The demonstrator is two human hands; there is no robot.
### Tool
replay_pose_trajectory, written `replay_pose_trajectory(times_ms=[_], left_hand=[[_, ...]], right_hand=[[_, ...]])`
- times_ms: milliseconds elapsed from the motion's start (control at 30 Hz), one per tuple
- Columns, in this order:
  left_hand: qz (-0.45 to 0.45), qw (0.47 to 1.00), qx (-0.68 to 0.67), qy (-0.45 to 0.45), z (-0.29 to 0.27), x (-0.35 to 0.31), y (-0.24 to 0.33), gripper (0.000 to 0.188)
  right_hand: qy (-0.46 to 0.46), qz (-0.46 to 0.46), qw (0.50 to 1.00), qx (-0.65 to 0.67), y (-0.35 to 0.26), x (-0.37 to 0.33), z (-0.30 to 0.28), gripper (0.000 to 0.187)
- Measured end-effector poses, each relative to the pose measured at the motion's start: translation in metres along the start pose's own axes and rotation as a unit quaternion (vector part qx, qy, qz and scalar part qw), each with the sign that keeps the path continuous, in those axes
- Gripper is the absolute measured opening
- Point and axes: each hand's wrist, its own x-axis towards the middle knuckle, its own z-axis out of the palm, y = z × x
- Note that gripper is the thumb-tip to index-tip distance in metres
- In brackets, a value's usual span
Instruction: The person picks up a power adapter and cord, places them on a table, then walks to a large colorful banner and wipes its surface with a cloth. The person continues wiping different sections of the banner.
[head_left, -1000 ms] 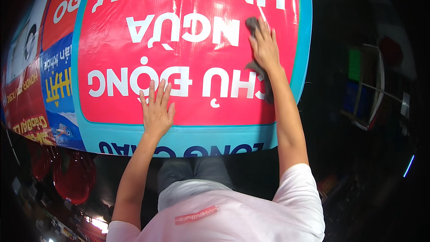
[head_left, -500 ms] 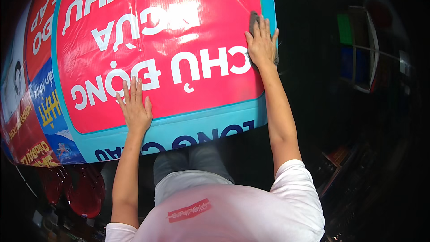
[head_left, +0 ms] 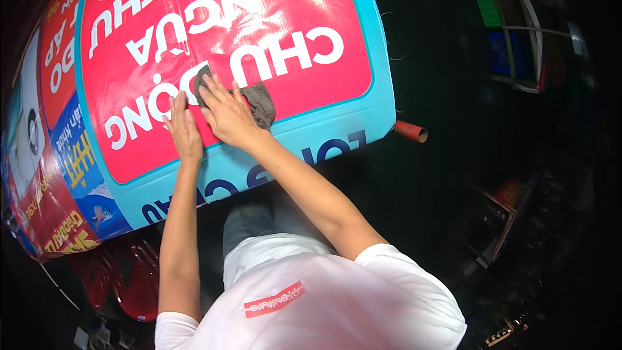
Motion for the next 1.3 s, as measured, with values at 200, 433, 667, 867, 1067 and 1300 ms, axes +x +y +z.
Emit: replay_pose_trajectory(times_ms=[200, 433, 667, 867, 1067, 1300], left_hand=[[-0.024, 0.883, -0.447, -0.143, -0.052, -0.008, 0.043, 0.037], [-0.012, 0.934, -0.356, -0.025, -0.137, 0.016, 0.088, 0.015], [-0.129, 0.991, 0.027, -0.026, -0.088, 0.043, 0.070, 0.043], [-0.242, 0.955, 0.063, 0.161, -0.023, -0.041, 0.021, 0.045], [-0.367, 0.909, 0.162, 0.118, -0.008, -0.130, -0.021, 0.050], [-0.365, 0.894, 0.140, 0.218, -0.001, -0.164, -0.033, 0.049]], right_hand=[[0.116, -0.064, 0.964, 0.229, -0.040, -0.026, -0.127, 0.035], [0.060, 0.227, 0.924, 0.301, -0.038, -0.057, -0.233, 0.030], [-0.018, 0.204, 0.911, -0.358, 0.049, -0.041, -0.217, 0.051], [-0.112, -0.194, 0.943, -0.245, 0.089, -0.036, -0.116, 0.058], [-0.413, -0.494, 0.756, -0.120, 0.038, -0.004, 0.014, 0.051], [-0.041, -0.355, 0.895, -0.268, -0.024, 0.226, 0.130, 0.038]])
